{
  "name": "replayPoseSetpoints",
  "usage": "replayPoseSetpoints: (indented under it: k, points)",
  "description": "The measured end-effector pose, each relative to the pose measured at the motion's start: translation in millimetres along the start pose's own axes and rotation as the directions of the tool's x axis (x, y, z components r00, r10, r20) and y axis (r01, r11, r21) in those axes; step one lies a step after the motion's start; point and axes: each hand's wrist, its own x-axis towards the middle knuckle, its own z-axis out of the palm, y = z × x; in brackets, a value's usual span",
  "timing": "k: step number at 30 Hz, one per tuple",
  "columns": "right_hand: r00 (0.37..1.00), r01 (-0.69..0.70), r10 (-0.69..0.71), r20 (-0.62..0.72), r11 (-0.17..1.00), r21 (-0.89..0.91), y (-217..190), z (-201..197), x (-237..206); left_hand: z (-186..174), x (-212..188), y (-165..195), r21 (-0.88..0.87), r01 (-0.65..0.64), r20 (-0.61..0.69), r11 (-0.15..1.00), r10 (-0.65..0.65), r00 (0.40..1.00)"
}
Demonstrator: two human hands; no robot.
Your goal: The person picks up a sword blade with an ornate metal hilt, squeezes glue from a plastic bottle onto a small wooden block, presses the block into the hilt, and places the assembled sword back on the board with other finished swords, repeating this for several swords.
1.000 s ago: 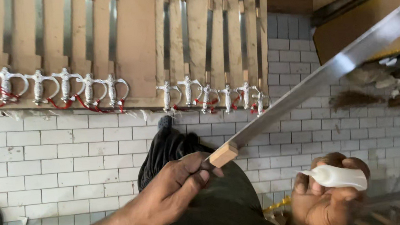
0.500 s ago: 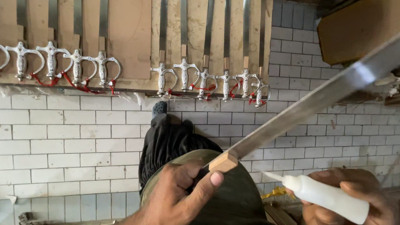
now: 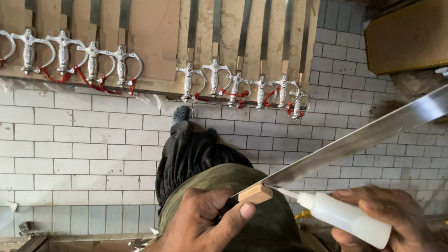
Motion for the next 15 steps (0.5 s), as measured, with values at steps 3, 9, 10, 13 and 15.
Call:
replayPoseSetpoints:
  k: [3,9,10,13,15]
  points:
    - [0.998,0.025,-0.024,0.057,1.0,-0.017,5.8,-8.1,-1.3,-3.0,-0.3,0.1,0.005,0.001,-0.006,1.0,-0.001,1.0]
    - [0.997,-0.015,0.015,0.072,1.0,0.0,7.6,-15.6,-9.6,-2.6,1.8,-3.7,0.0,0.002,-0.025,1.0,-0.002,1.0]
    - [0.998,-0.029,0.027,0.064,0.999,0.028,8.2,-15.1,-11.8,-1.9,2.3,-4.1,0.014,0.01,-0.03,1.0,-0.009,1.0]
    - [0.999,-0.03,0.029,0.029,0.999,0.027,15.3,-13.1,-22.2,-1.0,5.1,-2.9,0.054,0.033,-0.042,0.998,-0.03,0.999]
    - [0.999,-0.024,0.024,0.032,1.0,-0.006,23.2,-17.3,-32.4,-1.4,7.0,1.1,0.071,0.045,-0.059,0.996,-0.041,0.997]
